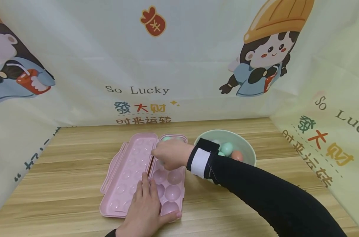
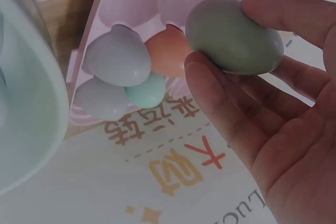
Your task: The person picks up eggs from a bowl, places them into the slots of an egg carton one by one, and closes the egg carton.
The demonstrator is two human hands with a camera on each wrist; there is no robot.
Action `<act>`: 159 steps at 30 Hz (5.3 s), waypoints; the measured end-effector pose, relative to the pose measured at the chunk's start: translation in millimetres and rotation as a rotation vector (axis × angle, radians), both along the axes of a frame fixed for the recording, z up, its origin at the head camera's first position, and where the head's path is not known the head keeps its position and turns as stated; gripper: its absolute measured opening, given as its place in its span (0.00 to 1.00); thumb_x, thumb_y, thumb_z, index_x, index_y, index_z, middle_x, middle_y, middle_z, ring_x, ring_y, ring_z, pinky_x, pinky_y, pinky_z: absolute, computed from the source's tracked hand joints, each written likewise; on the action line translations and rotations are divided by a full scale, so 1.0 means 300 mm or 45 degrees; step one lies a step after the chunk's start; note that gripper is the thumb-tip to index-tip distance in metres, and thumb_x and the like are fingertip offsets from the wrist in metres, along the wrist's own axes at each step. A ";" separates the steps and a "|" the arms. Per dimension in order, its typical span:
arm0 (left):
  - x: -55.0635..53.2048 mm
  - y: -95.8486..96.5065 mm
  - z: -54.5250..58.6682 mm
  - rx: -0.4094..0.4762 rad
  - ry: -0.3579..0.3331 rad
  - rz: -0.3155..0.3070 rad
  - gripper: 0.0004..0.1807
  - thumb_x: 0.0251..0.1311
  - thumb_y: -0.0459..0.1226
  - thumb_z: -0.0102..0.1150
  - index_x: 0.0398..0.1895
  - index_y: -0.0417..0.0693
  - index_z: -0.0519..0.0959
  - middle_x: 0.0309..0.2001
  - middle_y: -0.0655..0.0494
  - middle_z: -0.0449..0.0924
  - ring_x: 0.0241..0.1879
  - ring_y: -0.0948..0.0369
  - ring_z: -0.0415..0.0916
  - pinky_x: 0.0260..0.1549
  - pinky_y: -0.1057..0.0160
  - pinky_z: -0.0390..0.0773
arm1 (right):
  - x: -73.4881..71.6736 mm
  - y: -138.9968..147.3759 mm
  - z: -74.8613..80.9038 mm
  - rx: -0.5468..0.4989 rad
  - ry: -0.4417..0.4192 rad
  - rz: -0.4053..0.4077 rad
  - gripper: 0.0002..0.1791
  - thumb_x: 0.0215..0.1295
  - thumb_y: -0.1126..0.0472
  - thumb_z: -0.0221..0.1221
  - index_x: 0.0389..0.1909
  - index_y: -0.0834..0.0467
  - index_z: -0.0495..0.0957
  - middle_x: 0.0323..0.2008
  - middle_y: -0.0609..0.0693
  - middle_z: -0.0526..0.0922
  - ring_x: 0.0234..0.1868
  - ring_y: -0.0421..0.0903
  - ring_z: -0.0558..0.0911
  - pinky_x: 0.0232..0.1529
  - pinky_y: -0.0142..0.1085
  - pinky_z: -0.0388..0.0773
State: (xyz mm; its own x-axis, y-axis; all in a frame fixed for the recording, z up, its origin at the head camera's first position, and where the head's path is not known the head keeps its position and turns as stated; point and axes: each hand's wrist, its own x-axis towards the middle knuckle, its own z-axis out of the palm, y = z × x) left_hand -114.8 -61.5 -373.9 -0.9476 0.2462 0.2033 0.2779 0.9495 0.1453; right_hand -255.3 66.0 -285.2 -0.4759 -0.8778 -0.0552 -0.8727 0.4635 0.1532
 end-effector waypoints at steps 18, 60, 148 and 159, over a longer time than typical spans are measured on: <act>-0.001 0.000 0.000 0.056 -0.055 -0.001 0.70 0.37 0.77 0.52 0.63 0.20 0.59 0.66 0.20 0.43 0.62 0.30 0.53 0.54 0.43 0.63 | 0.007 -0.036 -0.045 0.101 0.020 -0.006 0.18 0.57 0.59 0.66 0.50 0.55 0.79 0.40 0.48 0.81 0.42 0.41 0.79 0.42 0.29 0.74; 0.002 0.005 0.006 0.088 -0.095 0.010 0.70 0.37 0.76 0.54 0.65 0.21 0.57 0.67 0.21 0.41 0.63 0.31 0.52 0.56 0.43 0.61 | -0.029 -0.048 -0.112 0.059 0.074 -0.023 0.12 0.59 0.63 0.64 0.44 0.54 0.81 0.39 0.47 0.82 0.43 0.41 0.79 0.45 0.28 0.73; 0.002 0.001 -0.009 0.059 -0.060 -0.017 0.69 0.38 0.76 0.52 0.65 0.22 0.57 0.66 0.20 0.43 0.61 0.29 0.53 0.54 0.43 0.63 | 0.062 0.623 -0.075 -0.304 -0.365 -0.464 0.08 0.46 0.67 0.66 0.25 0.55 0.76 0.22 0.41 0.73 0.25 0.39 0.71 0.28 0.32 0.71; 0.001 -0.002 -0.007 0.060 -0.061 -0.017 0.69 0.38 0.76 0.52 0.65 0.22 0.58 0.66 0.20 0.43 0.61 0.29 0.54 0.54 0.43 0.64 | 0.042 0.629 -0.077 -0.274 -0.489 -0.488 0.10 0.50 0.61 0.69 0.27 0.55 0.75 0.23 0.42 0.72 0.26 0.39 0.69 0.28 0.32 0.68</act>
State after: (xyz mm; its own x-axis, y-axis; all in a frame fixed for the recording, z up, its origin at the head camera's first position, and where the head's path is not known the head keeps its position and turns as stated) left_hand -114.5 -62.1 -376.1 -0.9533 0.2502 0.1695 0.2822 0.9375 0.2034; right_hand -242.7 254.7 -308.2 -0.7428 -0.6576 -0.1258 -0.6111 0.7427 -0.2737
